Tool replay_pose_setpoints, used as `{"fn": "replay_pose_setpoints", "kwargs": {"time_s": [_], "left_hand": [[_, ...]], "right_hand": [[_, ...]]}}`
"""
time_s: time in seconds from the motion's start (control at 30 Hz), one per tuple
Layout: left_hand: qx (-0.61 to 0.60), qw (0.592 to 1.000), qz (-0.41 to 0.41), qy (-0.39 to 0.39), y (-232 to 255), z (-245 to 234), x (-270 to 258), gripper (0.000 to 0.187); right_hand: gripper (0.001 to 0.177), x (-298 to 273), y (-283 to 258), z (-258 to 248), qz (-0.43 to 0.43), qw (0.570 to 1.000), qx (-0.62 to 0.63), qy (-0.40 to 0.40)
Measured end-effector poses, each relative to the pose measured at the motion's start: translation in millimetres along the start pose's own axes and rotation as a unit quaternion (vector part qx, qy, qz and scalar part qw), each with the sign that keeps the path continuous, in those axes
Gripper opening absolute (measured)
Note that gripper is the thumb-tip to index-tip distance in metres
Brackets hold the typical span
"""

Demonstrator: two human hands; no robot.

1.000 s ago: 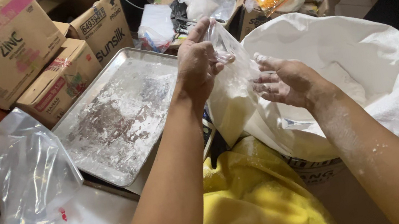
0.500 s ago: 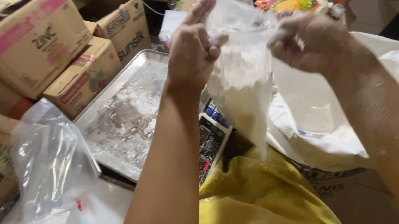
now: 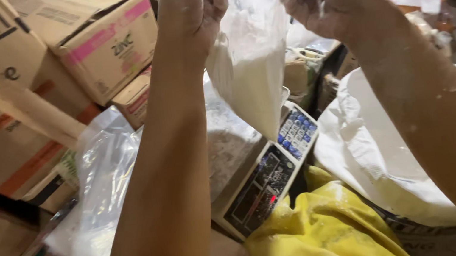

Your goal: The person scoops white powder from a large sack into a plastic bag placed on a digital scale. They adjust the amount to reach a target weight, then tie the bag and set it aside. The process is repeated for multiple bags.

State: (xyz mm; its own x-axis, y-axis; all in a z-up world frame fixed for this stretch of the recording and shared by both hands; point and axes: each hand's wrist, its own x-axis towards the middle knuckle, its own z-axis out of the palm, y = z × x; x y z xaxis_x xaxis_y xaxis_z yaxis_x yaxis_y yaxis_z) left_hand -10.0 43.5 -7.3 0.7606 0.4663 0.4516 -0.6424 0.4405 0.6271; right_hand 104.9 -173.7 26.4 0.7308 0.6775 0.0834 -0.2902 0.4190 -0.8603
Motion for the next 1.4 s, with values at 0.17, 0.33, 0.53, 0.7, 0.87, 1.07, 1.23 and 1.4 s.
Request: {"fn": "replay_pose_setpoints", "kwargs": {"time_s": [0.17, 0.33, 0.53, 0.7, 0.87, 1.07, 1.23, 1.4], "left_hand": [[0.054, 0.997, 0.033, -0.043, 18.6, -41.1, -27.0, 0.036], [0.136, 0.982, -0.077, 0.102, 24.8, -52.2, -69.8, 0.077], [0.115, 0.986, -0.058, 0.103, 27.1, -58.0, -81.1, 0.078], [0.135, 0.988, 0.006, 0.075, 37.3, -54.5, -58.4, 0.077], [0.139, 0.981, -0.031, 0.13, 42.6, -52.9, -51.1, 0.068], [0.134, 0.988, -0.035, 0.073, 30.4, -67.5, -75.0, 0.079], [0.223, 0.969, -0.054, 0.096, 34.1, -63.3, -78.0, 0.071], [0.341, 0.934, 0.07, 0.074, 30.4, -67.8, -112.1, 0.058]], "right_hand": [[0.019, 28.6, 51.1, 16.4, 0.014, 0.997, 0.021, -0.069], [0.018, 32.0, 108.7, 12.3, 0.066, 0.996, -0.008, -0.053], [0.026, 25.1, 105.3, 21.3, 0.082, 0.985, -0.149, 0.017], [0.03, 30.0, 92.8, 41.5, 0.027, 0.991, -0.132, -0.01], [0.029, 41.0, 88.4, 38.0, -0.013, 0.993, -0.089, -0.071], [0.024, 34.5, 114.9, 31.7, 0.05, 0.99, -0.129, -0.019], [0.02, 22.8, 104.1, 41.2, 0.079, 0.968, -0.236, 0.03], [0.028, -2.7, 103.8, 41.5, 0.05, 0.958, -0.271, 0.077]]}}
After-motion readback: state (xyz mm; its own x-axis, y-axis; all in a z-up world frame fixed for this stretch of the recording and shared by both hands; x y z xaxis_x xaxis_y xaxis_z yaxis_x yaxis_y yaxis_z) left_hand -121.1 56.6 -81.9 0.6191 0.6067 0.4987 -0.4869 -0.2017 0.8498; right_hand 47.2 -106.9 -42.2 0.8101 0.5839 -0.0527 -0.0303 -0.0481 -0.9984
